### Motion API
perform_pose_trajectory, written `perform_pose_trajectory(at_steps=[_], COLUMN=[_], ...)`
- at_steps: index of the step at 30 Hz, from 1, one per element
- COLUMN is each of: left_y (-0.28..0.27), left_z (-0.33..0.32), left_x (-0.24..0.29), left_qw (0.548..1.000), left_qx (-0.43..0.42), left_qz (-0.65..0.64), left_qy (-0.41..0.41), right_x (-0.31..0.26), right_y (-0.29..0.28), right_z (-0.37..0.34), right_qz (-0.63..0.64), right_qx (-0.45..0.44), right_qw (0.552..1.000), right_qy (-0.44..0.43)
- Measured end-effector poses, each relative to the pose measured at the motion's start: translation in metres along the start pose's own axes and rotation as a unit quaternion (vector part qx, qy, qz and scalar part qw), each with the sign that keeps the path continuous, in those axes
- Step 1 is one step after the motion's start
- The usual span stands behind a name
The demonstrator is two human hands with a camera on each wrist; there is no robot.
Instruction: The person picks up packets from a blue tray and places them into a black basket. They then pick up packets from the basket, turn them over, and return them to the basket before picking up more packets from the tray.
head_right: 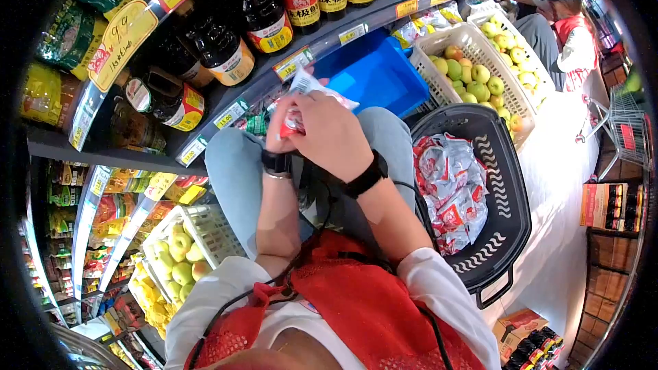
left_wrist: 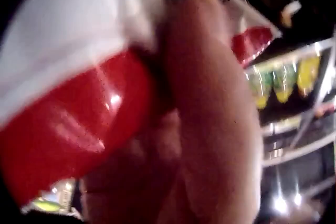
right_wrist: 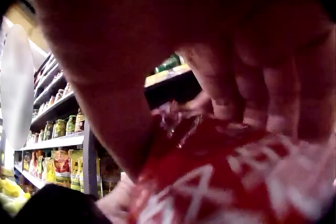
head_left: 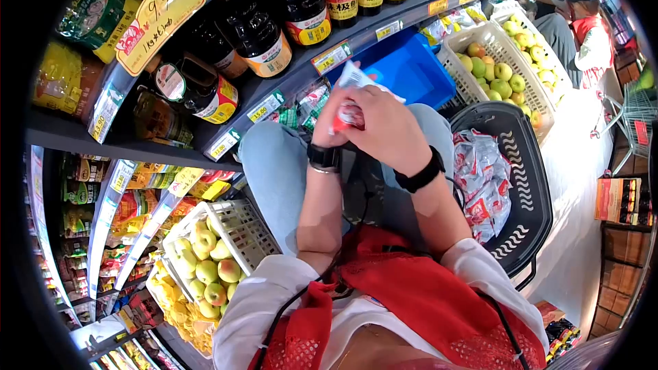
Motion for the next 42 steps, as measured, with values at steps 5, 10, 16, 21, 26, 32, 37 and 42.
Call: perform_pose_trajectory(at_steps=[5, 10, 16, 21, 26, 32, 37, 42], left_y=[-0.089, -0.143, -0.174, -0.168, -0.116, 0.042, 0.066, 0.072], left_z=[0.025, 0.070, 0.128, 0.150, 0.118, 0.022, 0.006, 0.012], left_x=[-0.069, -0.105, -0.116, -0.118, -0.077, -0.016, 0.000, 0.012], left_qw=[0.904, 0.950, 0.965, 0.971, 0.983, 0.973, 0.926, 0.788], left_qx=[0.116, 0.190, 0.190, 0.190, 0.155, 0.023, 0.046, 0.042], left_qz=[-0.410, -0.231, -0.150, -0.131, -0.093, 0.182, 0.365, 0.595], left_qy=[0.035, -0.094, -0.098, -0.063, 0.012, -0.138, -0.080, 0.156], right_x=[0.032, 0.066, 0.072, 0.084, 0.085, 0.075, 0.062, 0.062], right_y=[-0.011, -0.032, -0.020, -0.015, -0.009, -0.012, -0.014, -0.011], right_z=[-0.002, -0.006, -0.006, -0.007, -0.010, -0.007, -0.011, -0.010], right_qz=[0.506, 0.802, 0.904, 0.908, 0.895, 0.686, 0.517, 0.479], right_qx=[0.247, 0.163, 0.123, 0.145, 0.115, 0.168, 0.193, 0.228], right_qw=[0.824, 0.574, 0.408, 0.382, 0.404, 0.689, 0.813, 0.827], right_qy=[0.059, -0.015, 0.018, 0.089, 0.153, 0.164, 0.182, 0.189])
Point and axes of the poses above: each hand's wrist, its own z-axis towards the middle knuckle, its own y-axis out of the palm, x = y × z, the point moved 4 cm from there along z, towards the middle knuckle, and after that the axes turned 6 degrees about -y, right-handed, at the moved point
